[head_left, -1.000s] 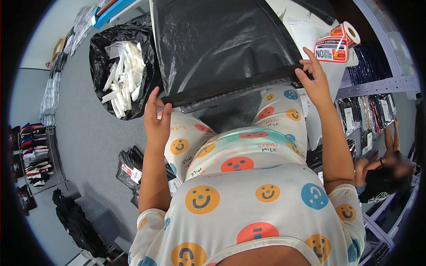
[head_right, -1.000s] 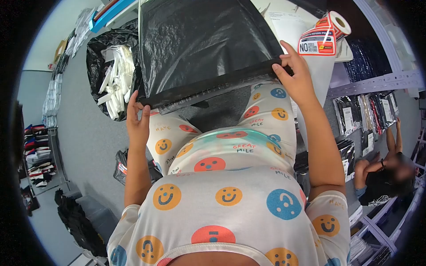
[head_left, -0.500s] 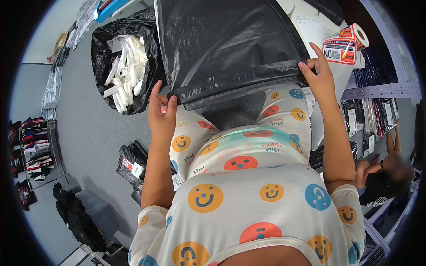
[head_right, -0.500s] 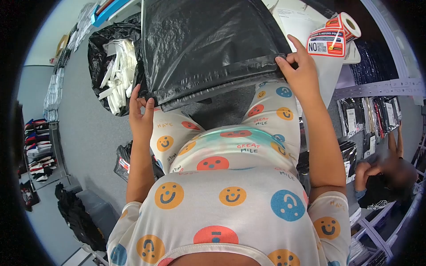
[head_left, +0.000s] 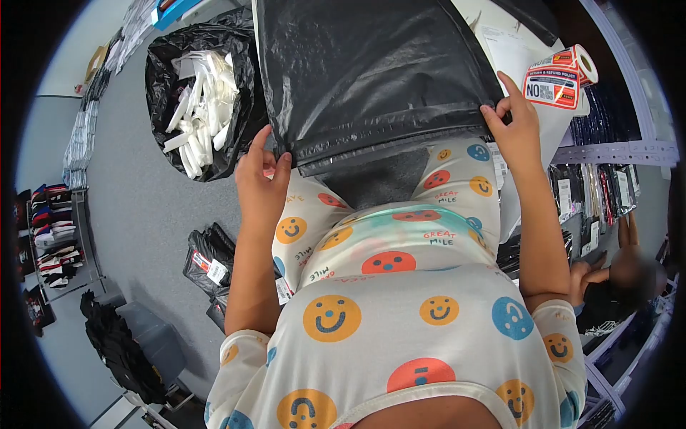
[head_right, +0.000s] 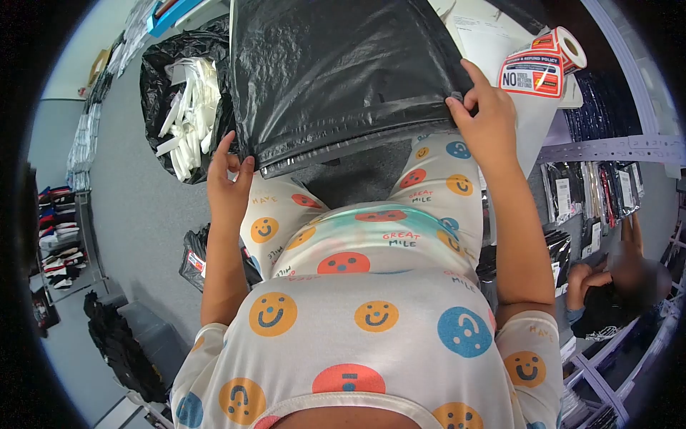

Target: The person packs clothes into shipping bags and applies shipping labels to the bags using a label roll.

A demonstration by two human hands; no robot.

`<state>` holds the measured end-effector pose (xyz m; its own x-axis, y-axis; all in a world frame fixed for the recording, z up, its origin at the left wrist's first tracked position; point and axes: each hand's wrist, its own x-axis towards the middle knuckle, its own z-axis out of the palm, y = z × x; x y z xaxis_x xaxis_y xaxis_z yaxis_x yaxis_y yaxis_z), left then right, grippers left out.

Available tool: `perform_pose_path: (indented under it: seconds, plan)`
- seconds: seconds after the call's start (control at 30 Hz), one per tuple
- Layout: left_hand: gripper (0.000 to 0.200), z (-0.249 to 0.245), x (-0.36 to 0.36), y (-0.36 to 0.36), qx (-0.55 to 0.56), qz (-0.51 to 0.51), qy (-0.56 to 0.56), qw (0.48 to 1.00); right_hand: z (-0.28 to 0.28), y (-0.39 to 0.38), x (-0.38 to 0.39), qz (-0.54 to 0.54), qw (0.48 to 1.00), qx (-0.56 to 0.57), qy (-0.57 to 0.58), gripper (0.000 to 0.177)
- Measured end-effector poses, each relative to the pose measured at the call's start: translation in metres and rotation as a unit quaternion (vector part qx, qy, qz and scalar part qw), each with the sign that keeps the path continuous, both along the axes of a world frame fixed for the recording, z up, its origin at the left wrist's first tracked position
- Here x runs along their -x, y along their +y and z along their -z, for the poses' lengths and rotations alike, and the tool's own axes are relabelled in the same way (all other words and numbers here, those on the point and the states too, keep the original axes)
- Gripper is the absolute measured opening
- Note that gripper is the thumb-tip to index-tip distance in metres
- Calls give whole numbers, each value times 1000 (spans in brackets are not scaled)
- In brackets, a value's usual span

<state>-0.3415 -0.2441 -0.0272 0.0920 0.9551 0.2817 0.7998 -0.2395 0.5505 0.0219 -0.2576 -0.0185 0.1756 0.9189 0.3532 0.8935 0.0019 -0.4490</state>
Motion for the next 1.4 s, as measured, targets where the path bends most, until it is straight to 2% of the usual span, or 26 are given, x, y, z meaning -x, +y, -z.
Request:
perform_pose_path:
  seconds: [0.07,0.13,0.2,0.27,0.3,0.5,0.7,0.83,0.93,1.2,1.37,1.4]
  plan:
    - [51,-11,-7,-1,-100,3,159,982,-3,1,5,-28,997,-55,-54,51]
    - [51,-24,-28,0,-111,85,120,983,-5,5,24,-95,979,-149,-98,47]
    - [50,-25,-53,-7,-94,163,112,976,-17,-2,66,-176,973,-75,-130,41]
    - [49,-24,-76,-12,-55,234,134,961,-6,-14,99,-241,964,-53,-102,39]
    - [49,-22,-78,-12,-42,236,140,961,-2,-17,108,-256,962,-31,-84,39]
    - [53,-9,-71,-17,2,224,195,955,11,-23,94,-238,967,-1,-88,44]
    - [51,-14,-35,-16,-16,194,175,965,14,-28,27,-170,975,23,-142,49]
    - [42,-2,-5,-9,-48,194,211,957,29,-27,-6,-141,979,-7,-145,42]
    - [37,-3,8,-6,-55,211,217,952,26,-27,-11,-147,985,-28,-87,33]
    - [34,-10,22,8,21,188,175,966,16,-20,-14,-148,989,-16,8,36]
    - [33,-11,14,4,-39,195,184,963,-3,-18,-7,-124,992,29,18,38]
    - [33,-13,10,2,-54,197,182,962,-1,-18,-1,-135,991,-8,5,38]
